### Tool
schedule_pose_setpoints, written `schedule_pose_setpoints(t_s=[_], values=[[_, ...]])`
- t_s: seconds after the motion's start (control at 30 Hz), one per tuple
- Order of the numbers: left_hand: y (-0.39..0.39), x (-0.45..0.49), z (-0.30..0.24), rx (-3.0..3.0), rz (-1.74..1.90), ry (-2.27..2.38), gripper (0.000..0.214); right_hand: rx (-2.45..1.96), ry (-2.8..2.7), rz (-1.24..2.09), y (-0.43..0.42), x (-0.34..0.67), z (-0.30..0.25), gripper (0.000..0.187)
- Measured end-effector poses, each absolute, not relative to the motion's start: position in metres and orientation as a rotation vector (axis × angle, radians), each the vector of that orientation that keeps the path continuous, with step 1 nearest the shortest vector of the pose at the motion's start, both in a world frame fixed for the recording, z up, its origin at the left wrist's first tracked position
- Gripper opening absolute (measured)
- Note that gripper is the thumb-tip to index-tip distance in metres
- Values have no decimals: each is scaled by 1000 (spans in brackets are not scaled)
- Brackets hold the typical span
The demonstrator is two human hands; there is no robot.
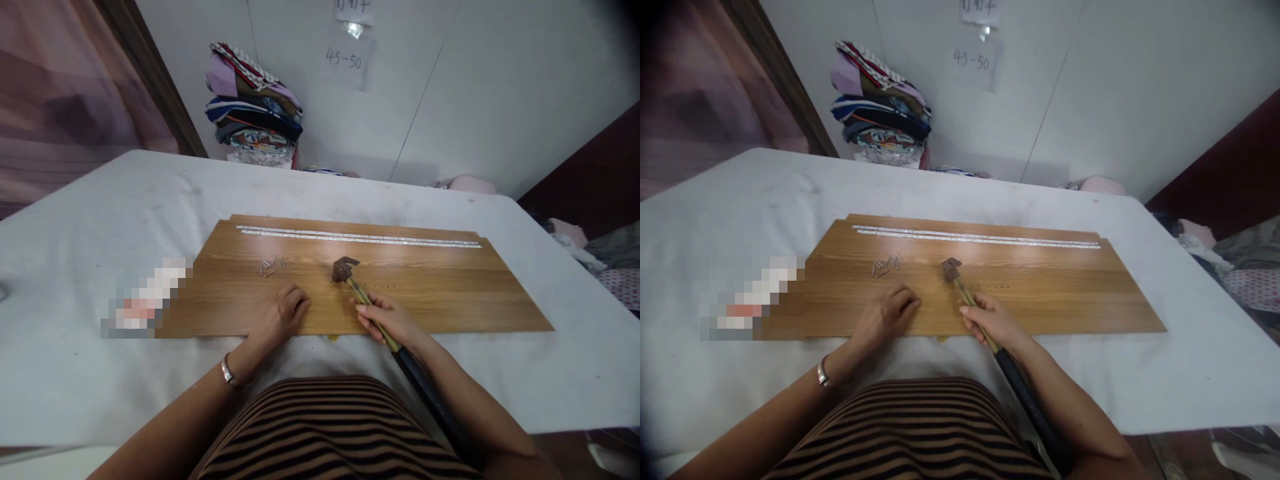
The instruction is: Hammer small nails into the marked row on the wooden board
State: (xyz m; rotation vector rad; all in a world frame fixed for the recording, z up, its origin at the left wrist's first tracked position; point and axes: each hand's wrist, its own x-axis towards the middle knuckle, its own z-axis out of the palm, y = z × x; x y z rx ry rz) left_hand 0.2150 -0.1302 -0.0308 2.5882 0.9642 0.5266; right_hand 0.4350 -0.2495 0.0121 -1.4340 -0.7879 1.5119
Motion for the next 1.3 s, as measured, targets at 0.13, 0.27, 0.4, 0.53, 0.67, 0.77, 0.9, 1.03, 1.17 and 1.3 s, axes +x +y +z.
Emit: schedule_pose_setpoints(t_s=[0.13, 0.27, 0.4, 0.53, 0.67, 0.77, 0.9, 1.03, 1.17, 1.3], values=[[-130, 215, -32, 2604, 509, 974, 17, -1436, -793, 1496, -250, 435, 13, 39], [-130, 215, -31, 2596, 493, 989, 18, -1427, -782, 1515, -250, 435, 11, 41], [-130, 214, -30, 2584, 499, 989, 18, -1415, -766, 1520, -249, 435, 10, 41], [-130, 214, -31, 2586, 497, 987, 18, -1423, -781, 1505, -250, 435, 11, 43], [-129, 213, -34, 2606, 484, 993, 18, -1432, -781, 1506, -250, 435, 12, 42], [-130, 214, -33, 2602, 496, 982, 17, -1434, -772, 1508, -250, 436, 10, 42], [-130, 214, -31, 2606, 490, 981, 16, -1413, -763, 1499, -250, 436, 9, 41], [-130, 214, -32, 2615, 476, 988, 17, -1414, -763, 1509, -251, 436, 11, 39], [-129, 214, -32, 2611, 476, 990, 17, -1400, -775, 1508, -251, 436, 10, 39], [-129, 215, -32, 2599, 463, 1001, 17, -1404, -772, 1500, -251, 437, 10, 41]])
